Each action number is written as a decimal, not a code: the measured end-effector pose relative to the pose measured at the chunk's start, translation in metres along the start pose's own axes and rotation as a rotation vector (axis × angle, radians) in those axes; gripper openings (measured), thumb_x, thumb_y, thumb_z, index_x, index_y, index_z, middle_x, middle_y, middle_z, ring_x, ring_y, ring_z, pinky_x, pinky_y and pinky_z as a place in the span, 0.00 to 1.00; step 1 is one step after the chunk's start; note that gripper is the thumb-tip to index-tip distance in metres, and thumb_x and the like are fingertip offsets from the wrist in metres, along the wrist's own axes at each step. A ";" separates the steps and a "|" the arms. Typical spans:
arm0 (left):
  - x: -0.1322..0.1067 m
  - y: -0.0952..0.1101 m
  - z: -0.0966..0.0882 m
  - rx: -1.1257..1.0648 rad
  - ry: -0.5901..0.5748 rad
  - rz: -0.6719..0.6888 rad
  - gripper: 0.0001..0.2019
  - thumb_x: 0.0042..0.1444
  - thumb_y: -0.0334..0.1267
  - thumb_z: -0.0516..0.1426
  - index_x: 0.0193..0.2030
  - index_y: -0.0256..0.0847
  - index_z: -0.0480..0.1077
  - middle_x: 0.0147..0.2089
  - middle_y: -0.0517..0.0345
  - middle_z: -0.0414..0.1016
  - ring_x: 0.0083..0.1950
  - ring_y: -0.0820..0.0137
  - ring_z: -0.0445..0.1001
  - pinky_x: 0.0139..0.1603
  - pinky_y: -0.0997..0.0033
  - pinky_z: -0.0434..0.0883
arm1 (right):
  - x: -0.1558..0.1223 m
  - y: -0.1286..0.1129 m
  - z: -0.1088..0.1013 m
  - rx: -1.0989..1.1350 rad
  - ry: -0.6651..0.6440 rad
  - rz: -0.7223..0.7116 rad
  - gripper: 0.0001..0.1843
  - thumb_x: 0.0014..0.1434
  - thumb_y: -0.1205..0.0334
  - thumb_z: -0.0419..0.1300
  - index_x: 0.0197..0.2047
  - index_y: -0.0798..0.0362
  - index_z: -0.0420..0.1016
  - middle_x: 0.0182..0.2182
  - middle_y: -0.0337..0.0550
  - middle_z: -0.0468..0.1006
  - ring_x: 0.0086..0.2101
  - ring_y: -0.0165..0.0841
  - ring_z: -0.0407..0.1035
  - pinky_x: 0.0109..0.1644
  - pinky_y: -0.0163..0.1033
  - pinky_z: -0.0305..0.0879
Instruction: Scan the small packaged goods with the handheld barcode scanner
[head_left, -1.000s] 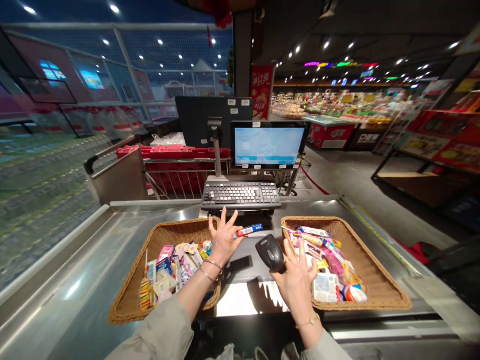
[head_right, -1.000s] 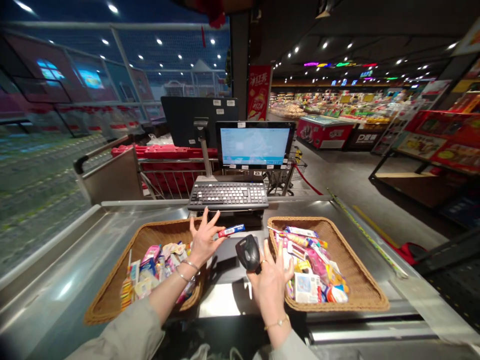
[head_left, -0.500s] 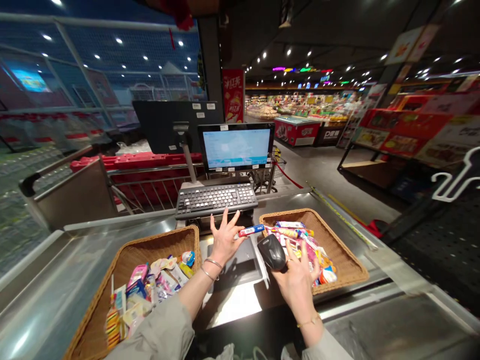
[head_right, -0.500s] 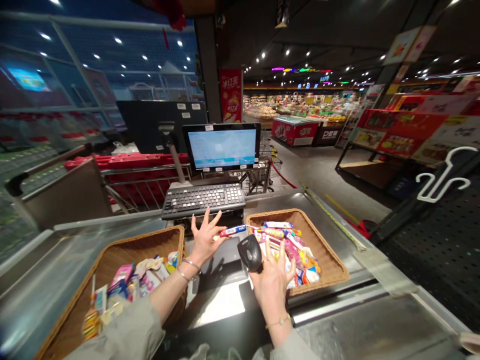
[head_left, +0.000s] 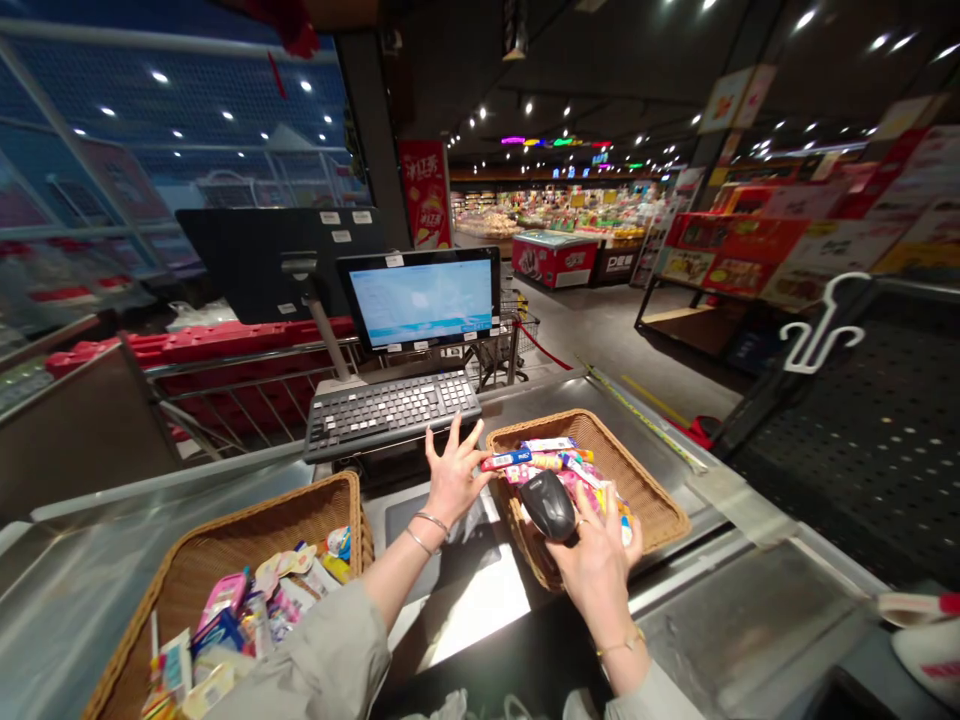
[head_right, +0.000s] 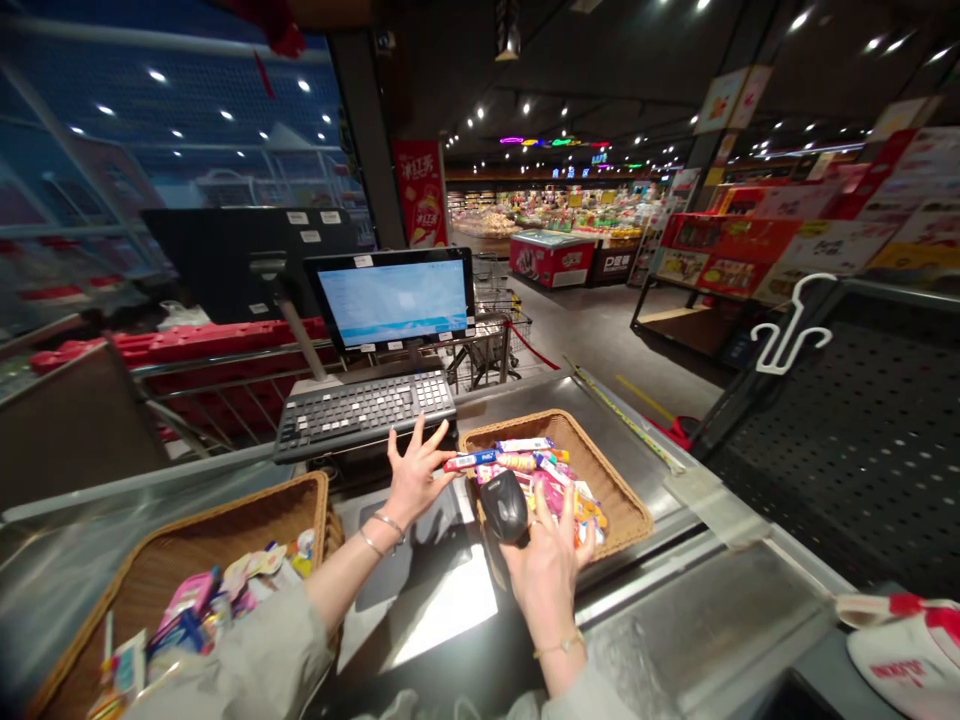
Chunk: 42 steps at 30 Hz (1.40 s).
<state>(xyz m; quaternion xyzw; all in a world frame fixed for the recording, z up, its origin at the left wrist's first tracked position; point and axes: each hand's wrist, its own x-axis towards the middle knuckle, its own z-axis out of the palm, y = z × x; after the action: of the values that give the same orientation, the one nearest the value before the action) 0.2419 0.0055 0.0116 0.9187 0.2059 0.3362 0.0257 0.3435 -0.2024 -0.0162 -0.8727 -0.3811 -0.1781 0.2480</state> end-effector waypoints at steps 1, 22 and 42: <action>0.002 0.002 0.003 -0.006 -0.006 0.007 0.06 0.53 0.41 0.62 0.39 0.50 0.76 0.65 0.57 0.67 0.73 0.50 0.48 0.67 0.26 0.33 | 0.000 0.002 0.000 -0.006 0.000 0.006 0.18 0.57 0.52 0.56 0.48 0.47 0.76 0.58 0.46 0.71 0.66 0.50 0.43 0.63 0.64 0.36; 0.024 0.029 0.062 -0.078 -0.059 0.041 0.08 0.54 0.38 0.61 0.42 0.51 0.76 0.65 0.57 0.67 0.73 0.51 0.47 0.67 0.25 0.34 | 0.008 0.044 -0.002 -0.092 0.010 0.136 0.18 0.55 0.56 0.57 0.48 0.47 0.77 0.57 0.43 0.73 0.67 0.50 0.44 0.62 0.63 0.38; 0.032 0.033 0.107 -0.046 -0.172 0.101 0.09 0.61 0.41 0.56 0.45 0.53 0.76 0.65 0.60 0.68 0.73 0.51 0.48 0.67 0.25 0.35 | 0.015 0.066 -0.005 -0.160 -0.030 0.232 0.18 0.56 0.52 0.56 0.47 0.49 0.78 0.57 0.42 0.72 0.66 0.49 0.45 0.64 0.61 0.35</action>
<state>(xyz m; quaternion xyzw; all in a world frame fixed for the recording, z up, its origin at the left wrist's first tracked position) 0.3430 -0.0020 -0.0458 0.9526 0.1484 0.2614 0.0475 0.4021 -0.2349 -0.0245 -0.9305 -0.2658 -0.1650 0.1906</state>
